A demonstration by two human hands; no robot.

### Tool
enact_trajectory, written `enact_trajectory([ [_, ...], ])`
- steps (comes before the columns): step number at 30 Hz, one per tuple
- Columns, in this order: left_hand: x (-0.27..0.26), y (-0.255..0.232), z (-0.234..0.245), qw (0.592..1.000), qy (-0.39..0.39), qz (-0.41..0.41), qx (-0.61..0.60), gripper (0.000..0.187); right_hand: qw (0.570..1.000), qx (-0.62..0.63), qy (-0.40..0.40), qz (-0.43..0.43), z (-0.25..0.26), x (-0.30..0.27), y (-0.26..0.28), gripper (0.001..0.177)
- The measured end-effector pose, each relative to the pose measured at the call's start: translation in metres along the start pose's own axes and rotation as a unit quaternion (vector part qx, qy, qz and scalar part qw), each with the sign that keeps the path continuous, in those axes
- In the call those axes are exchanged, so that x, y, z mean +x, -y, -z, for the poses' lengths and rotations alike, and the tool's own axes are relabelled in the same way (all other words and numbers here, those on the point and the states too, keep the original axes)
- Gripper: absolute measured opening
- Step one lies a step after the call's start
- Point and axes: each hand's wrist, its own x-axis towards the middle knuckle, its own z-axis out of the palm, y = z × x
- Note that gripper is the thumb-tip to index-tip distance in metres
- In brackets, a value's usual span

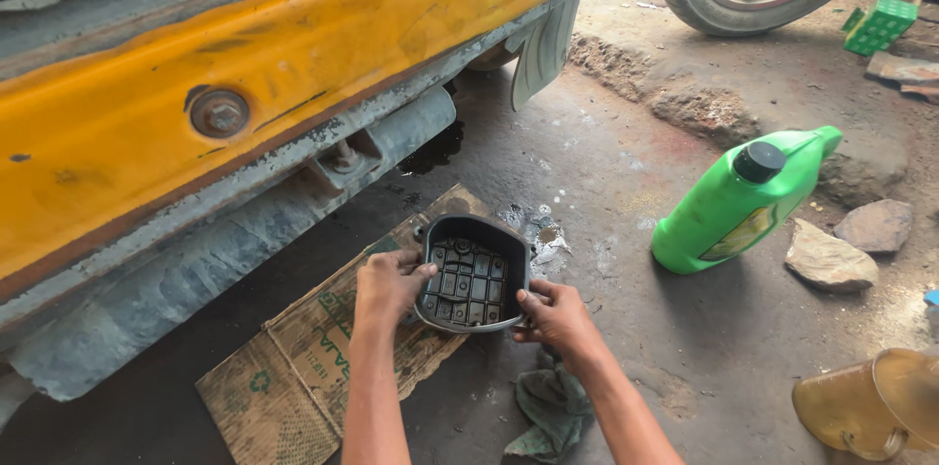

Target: The person cleans an oil pan or air filter housing from a vehicle by hand using a cloth and applying a liquid from a small tube.

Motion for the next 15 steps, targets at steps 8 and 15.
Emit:
enact_trajectory([
  [8,-0.013,0.006,-0.014,0.986,-0.094,0.01,-0.136,0.025,0.997,0.066,-0.004,0.033,0.007,0.003,-0.024,0.054],
  [15,-0.013,-0.005,-0.003,0.993,-0.104,0.028,-0.051,0.023,0.998,0.058,-0.009,0.003,0.007,-0.002,-0.021,0.067],
])
